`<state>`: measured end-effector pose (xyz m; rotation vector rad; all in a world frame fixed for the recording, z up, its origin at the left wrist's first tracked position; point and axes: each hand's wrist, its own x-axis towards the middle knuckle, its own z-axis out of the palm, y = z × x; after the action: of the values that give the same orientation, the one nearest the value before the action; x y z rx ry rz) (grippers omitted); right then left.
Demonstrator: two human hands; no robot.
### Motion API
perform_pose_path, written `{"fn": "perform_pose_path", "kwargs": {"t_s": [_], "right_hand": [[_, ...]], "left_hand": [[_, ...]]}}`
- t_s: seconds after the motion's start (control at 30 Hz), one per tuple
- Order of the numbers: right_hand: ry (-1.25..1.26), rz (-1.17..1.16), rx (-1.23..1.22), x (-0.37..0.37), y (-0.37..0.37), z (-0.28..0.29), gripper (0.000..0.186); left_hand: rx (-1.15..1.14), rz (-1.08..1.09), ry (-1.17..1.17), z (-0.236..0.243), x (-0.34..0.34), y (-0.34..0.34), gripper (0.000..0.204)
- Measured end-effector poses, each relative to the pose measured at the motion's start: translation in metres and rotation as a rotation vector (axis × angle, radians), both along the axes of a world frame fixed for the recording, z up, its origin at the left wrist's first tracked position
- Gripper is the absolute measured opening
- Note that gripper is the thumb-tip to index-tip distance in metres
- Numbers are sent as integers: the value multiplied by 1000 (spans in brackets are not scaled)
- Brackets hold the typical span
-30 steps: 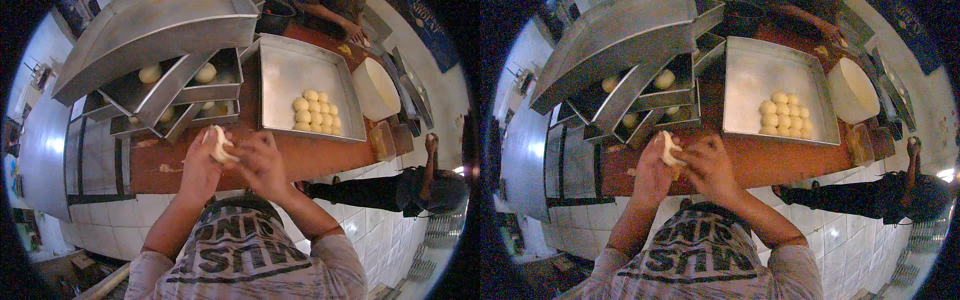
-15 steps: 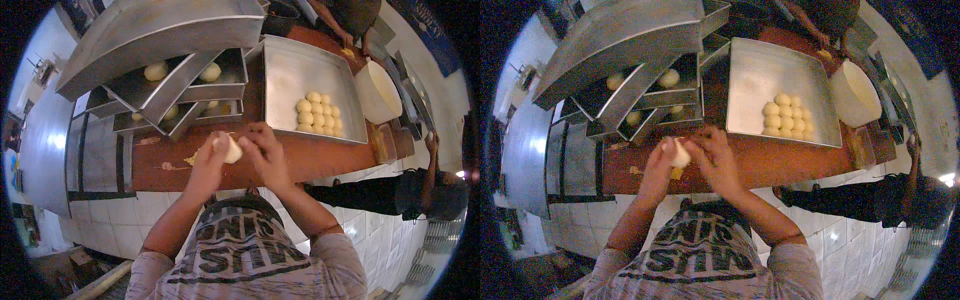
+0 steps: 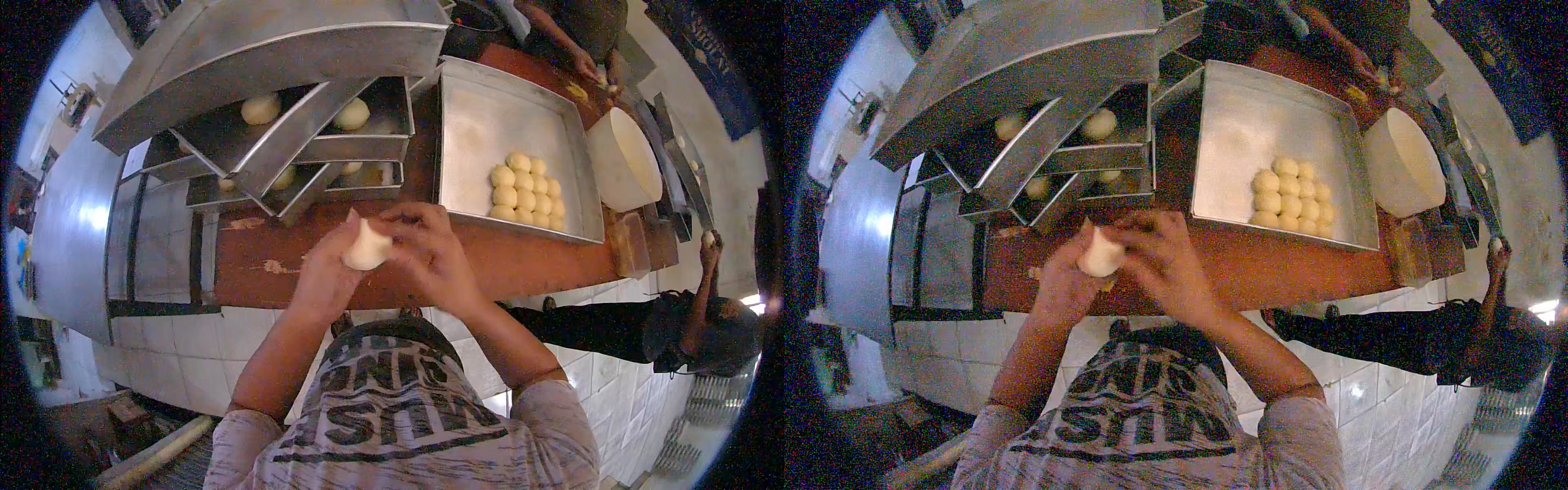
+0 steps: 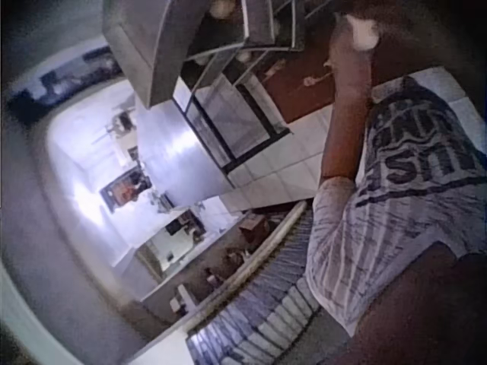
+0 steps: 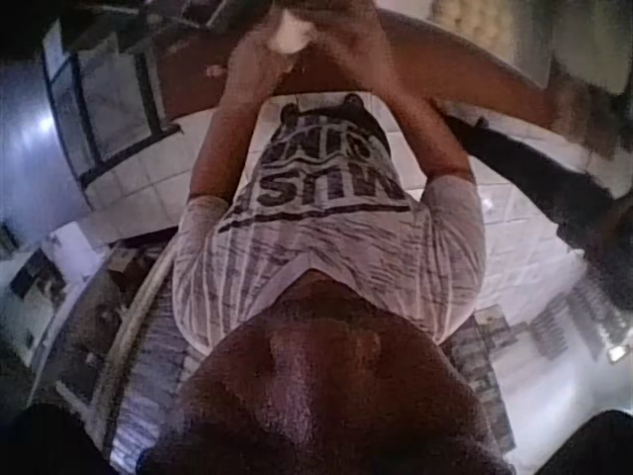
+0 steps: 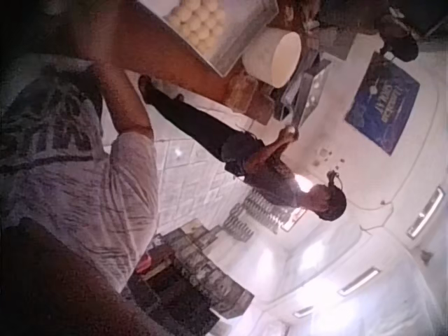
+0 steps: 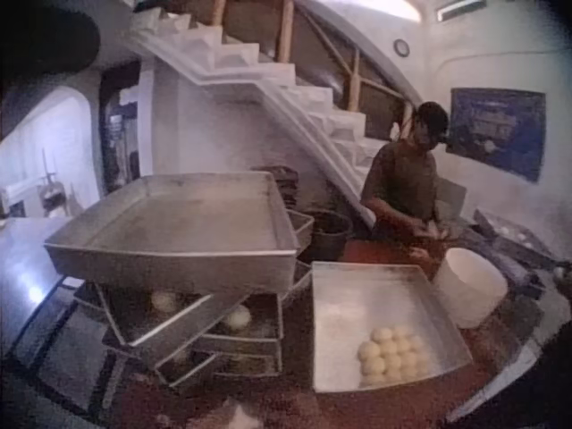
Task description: The person prepares bread by greasing metal baking pans with a brush, filling pieces of dough with a yellow substance by hand, and arranging the filled dough portions onto the pans.
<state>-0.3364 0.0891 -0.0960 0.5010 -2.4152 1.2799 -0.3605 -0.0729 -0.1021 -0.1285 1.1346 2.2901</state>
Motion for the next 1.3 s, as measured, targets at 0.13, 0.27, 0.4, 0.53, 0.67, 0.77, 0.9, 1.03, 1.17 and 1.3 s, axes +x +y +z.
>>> {"fn": "perform_pose_path", "kwargs": {"t_s": [0.13, 0.27, 0.4, 0.53, 0.67, 0.77, 0.9, 1.03, 1.17, 1.3], "right_hand": [[100, 66, 138, 2, 8, 12, 22], [-408, 167, -473, -13, 15, -9, 21], [-133, 37, -133, -1, -5, -3, 28], [243, 85, 304, 18, -7, 24, 33], [-29, 460, 28, 12, -12, 14, 18], [-353, 491, -315, 1, -17, 15, 14], [-705, 389, -1233, -11, -21, 11, 8], [-791, 283, -1208, -12, -37, -3, 10], [-511, 119, -222, -20, -17, 12, 29], [53, 159, 197, -8, -23, 54, 44]], "left_hand": [[-304, 17, 96, -5, 7, 4, 42], [-745, 2, 486, 15, 21, 19, 44], [-251, 73, 158, -8, 4, 1, 49], [-829, -277, 266, 40, 0, -16, 60], [-316, -316, 445, 29, -18, -6, 83], [304, -196, 139, 32, -27, -4, 98], [285, -29, 422, 13, -3, -5, 79], [-267, 110, 618, 15, 3, 3, 68], [-581, 233, 478, 27, -4, -5, 40], [-654, 504, 1008, 2, -11, -6, 20]]}}
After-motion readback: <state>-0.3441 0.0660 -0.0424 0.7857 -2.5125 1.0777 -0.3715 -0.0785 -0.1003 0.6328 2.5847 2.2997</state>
